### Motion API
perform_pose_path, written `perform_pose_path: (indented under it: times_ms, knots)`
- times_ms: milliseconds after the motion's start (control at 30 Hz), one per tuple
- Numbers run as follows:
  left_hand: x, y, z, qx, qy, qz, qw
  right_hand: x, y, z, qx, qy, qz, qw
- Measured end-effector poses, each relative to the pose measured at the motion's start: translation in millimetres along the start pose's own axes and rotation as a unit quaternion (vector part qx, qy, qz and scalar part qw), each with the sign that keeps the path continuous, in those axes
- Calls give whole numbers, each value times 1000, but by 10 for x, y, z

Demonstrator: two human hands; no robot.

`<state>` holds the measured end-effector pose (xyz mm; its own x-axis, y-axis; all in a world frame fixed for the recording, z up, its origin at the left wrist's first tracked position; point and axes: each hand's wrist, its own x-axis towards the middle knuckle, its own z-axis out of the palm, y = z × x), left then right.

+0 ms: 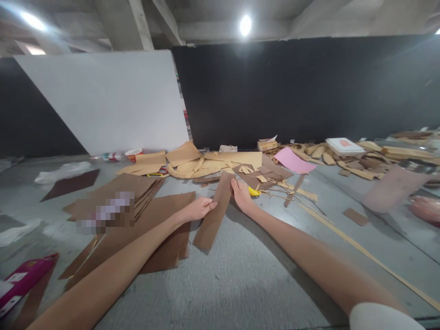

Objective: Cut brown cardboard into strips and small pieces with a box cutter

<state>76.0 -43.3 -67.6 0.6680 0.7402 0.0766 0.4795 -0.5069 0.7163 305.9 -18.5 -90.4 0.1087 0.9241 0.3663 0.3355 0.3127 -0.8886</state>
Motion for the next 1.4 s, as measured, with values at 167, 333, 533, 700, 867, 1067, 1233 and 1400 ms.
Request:
perform_pose_path:
  times_ms: [167,333,533,700,867,1067,1233,1400]
  knots:
    - [-8,31,-7,24,-14,9,1000,32,31,-26,-19,39,-9,999]
    - [-48,67,-33,-20,-22,-1,1000,30,7,-49,-23,35,-28,999]
    - [-33,61,-2,-225,11,-71,972,-117,-124,10,-26,-88,-76,993]
    - [3,11,46,-228,90,-86,966,-239,-239,27,-37,-200,-100,974]
    - [-10,14,55,-216,96,-68,969,-247,-270,-9,-34,-229,-95,968]
    - [8,-19,58,-175,144,-53,973,-240,-236,1,-33,-224,-104,969]
    - [14,34,33,-61,225,-65,970,-227,-222,7,-70,-212,-118,968]
    - [-43,352,164,183,329,-22,926,-152,-124,49,-180,-150,-119,965]
